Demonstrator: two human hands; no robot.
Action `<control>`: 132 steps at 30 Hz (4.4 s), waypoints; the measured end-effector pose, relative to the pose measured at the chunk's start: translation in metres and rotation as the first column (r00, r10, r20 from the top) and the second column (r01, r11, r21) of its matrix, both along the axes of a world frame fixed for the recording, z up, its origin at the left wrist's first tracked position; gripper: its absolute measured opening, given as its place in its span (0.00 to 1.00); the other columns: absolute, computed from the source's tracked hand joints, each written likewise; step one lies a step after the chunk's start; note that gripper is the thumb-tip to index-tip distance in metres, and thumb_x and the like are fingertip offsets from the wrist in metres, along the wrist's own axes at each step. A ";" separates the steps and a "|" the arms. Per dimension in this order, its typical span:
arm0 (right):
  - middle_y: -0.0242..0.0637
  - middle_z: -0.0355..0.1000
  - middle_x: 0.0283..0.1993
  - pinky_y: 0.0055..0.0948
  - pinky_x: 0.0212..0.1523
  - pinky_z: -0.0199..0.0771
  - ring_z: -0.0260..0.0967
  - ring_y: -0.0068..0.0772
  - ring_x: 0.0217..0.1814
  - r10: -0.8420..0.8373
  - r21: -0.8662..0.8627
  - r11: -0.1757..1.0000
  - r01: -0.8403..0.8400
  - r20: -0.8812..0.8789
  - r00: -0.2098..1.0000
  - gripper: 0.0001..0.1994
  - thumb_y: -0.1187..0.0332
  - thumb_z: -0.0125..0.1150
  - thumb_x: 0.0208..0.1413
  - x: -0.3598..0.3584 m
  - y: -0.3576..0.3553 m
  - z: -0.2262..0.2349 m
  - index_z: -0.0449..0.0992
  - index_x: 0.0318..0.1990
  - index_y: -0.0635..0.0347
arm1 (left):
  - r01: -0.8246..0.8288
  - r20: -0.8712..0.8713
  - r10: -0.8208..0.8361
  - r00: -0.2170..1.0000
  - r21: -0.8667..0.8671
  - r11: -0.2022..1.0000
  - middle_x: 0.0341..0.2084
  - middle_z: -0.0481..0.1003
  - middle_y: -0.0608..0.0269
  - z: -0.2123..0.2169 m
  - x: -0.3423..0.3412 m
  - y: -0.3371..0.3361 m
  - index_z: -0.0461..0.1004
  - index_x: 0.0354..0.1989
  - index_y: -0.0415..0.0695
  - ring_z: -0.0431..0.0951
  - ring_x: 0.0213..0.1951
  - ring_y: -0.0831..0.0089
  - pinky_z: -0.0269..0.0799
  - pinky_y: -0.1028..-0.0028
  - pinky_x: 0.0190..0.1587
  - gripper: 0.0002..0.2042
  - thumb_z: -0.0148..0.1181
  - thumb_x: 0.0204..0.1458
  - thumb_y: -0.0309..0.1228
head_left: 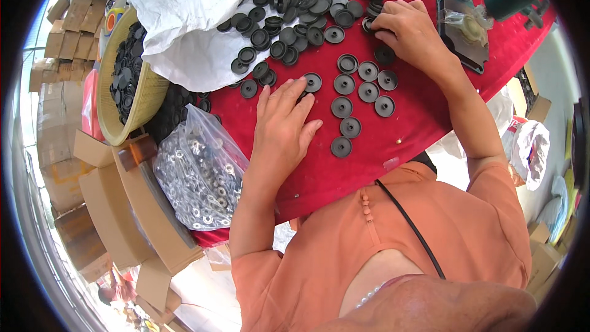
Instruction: The person operates a manual press to assemble small components, moves the press aside, takes plastic discs out of a bag, and arranges them across the table by hand.
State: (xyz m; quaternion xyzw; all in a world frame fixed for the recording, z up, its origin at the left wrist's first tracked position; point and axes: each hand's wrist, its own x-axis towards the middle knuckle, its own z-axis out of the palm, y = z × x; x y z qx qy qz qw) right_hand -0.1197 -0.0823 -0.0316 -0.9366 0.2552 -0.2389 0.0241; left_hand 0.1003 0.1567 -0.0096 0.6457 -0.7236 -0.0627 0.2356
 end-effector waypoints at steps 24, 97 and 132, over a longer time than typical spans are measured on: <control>0.44 0.80 0.41 0.34 0.46 0.77 0.79 0.41 0.43 -0.253 0.412 0.904 0.115 0.298 0.920 0.10 0.71 0.66 0.58 -0.040 -0.019 0.021 0.82 0.45 0.64 | -0.008 0.017 0.007 1.000 0.030 1.000 0.62 0.73 0.51 0.004 -0.001 -0.001 0.78 0.51 0.37 0.71 0.65 0.51 0.57 0.46 0.70 0.21 0.72 0.47 0.29; 0.36 0.77 0.38 0.35 0.47 0.69 0.75 0.40 0.43 -0.095 0.359 0.933 -0.023 0.308 0.947 0.08 0.75 0.68 0.54 -0.047 0.109 0.019 0.82 0.42 0.61 | -0.182 -0.013 0.182 0.983 0.003 0.983 0.44 0.76 0.50 0.012 0.027 0.013 0.79 0.48 0.35 0.77 0.47 0.50 0.73 0.61 0.49 0.17 0.70 0.48 0.24; 0.40 0.78 0.36 0.40 0.49 0.69 0.76 0.43 0.44 0.325 0.145 0.934 -0.326 0.035 0.945 0.07 0.64 0.67 0.56 0.097 0.091 0.012 0.82 0.36 0.58 | -0.327 -0.187 0.300 0.935 -0.135 0.935 0.41 0.75 0.55 -0.002 0.036 0.010 0.81 0.43 0.40 0.79 0.43 0.53 0.76 0.61 0.46 0.11 0.67 0.49 0.23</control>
